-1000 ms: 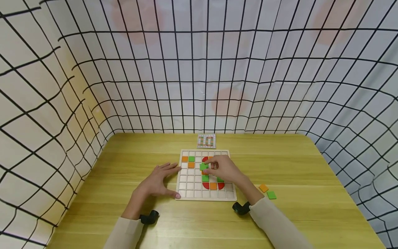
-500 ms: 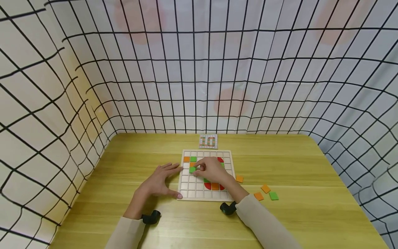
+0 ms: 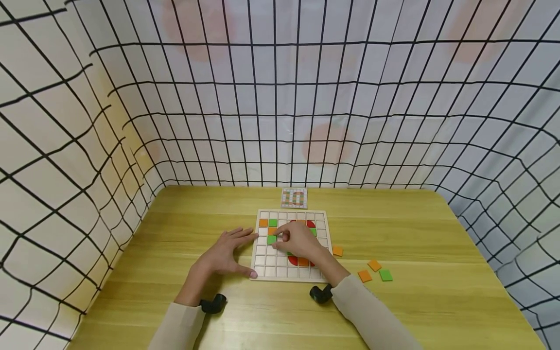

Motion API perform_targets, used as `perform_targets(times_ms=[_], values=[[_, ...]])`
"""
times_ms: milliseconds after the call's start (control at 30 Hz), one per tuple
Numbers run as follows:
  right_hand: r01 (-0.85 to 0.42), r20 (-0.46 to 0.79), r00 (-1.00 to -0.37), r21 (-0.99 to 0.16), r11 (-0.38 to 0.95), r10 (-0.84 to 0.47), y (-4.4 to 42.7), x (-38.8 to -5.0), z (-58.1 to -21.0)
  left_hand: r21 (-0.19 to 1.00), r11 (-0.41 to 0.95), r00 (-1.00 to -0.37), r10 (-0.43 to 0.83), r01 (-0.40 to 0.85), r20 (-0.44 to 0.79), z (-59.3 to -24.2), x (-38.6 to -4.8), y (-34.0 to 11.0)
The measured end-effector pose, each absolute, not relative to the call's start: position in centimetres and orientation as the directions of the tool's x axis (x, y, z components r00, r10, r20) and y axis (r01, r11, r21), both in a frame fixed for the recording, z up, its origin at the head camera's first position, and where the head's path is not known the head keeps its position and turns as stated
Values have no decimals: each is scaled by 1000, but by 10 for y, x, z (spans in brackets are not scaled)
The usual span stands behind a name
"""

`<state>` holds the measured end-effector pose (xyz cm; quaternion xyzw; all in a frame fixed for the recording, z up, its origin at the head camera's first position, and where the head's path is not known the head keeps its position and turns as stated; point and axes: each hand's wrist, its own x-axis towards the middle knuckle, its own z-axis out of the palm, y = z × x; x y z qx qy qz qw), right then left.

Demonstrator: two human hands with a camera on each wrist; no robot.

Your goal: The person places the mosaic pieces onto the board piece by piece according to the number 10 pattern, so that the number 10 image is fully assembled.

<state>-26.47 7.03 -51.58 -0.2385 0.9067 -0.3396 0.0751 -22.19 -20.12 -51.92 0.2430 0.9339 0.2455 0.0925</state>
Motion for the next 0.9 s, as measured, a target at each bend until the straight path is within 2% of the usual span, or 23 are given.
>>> perform_targets(times_ms=[500,900], values=[[-380,59,-880,-680,627,-470,81,-263,-513,516,750,-863,504,415,-40,-517,-222,-201],[-290,59,-922,-760,582,-383,126,-256,-496,525,744,-861,507,412,-42,-517,-220,-202]])
